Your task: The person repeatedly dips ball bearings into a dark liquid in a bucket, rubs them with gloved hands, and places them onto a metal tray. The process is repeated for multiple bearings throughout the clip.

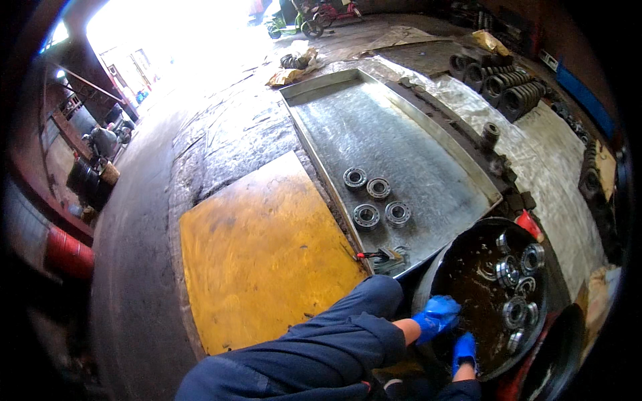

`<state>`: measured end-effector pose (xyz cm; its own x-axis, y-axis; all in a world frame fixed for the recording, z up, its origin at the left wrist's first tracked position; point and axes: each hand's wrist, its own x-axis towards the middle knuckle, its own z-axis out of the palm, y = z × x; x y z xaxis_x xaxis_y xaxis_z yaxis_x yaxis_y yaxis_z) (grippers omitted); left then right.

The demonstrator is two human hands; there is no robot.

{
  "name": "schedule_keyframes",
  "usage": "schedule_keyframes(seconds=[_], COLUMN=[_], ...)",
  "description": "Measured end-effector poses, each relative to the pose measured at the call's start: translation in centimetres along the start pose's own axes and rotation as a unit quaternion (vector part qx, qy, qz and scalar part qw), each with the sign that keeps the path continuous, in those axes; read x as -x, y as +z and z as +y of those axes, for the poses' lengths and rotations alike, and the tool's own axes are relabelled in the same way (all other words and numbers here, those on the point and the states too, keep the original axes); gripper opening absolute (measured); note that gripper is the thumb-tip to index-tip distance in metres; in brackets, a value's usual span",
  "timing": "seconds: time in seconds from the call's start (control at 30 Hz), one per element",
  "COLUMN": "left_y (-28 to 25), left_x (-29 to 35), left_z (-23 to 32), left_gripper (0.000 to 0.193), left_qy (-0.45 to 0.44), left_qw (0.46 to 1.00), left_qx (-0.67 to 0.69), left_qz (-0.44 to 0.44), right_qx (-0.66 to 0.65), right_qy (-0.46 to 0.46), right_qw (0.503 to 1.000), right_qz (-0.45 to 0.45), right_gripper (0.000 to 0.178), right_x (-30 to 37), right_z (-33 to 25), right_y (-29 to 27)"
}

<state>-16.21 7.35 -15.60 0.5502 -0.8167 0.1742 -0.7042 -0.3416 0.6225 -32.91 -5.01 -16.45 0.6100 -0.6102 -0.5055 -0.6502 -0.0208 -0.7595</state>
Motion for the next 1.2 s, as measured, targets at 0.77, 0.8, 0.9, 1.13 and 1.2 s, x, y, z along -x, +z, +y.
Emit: schedule_keyframes(seconds=[0.77,0.8,0.9,1.13,1.2], left_y=[-0.4,-0.5,-0.1,-0.1,-0.4], left_x=[-1.4,-1.1,-1.2,-1.3,-1.1], left_z=[1.5,1.1,0.8,1.1,1.3], left_gripper=[0.02,0.019,0.017,0.016,0.015], left_qy=[0.003,0.016,0.004,-0.032,0.013], left_qw=[0.999,0.999,1.0,0.999,0.999], left_qx=[0.039,0.045,0.011,0.023,0.04], left_qz=[-0.008,0.01,-0.007,-0.032,-0.012], right_qx=[0.182,0.18,0.173,0.163,0.163], right_qy=[0.073,0.073,0.073,0.078,0.082], right_qw=[0.98,0.98,0.981,0.983,0.982], right_qz=[0.042,0.041,0.039,0.04,0.04], right_gripper=[0.048,0.048,0.047,0.047,0.047], right_x=[-4.8,-4.8,-4.8,-5.5,-5.2], right_z=[5.5,5.6,5.6,5.9,6.6], right_y=[-1.2,-1.2,-1.1,-1.2,-1.5])
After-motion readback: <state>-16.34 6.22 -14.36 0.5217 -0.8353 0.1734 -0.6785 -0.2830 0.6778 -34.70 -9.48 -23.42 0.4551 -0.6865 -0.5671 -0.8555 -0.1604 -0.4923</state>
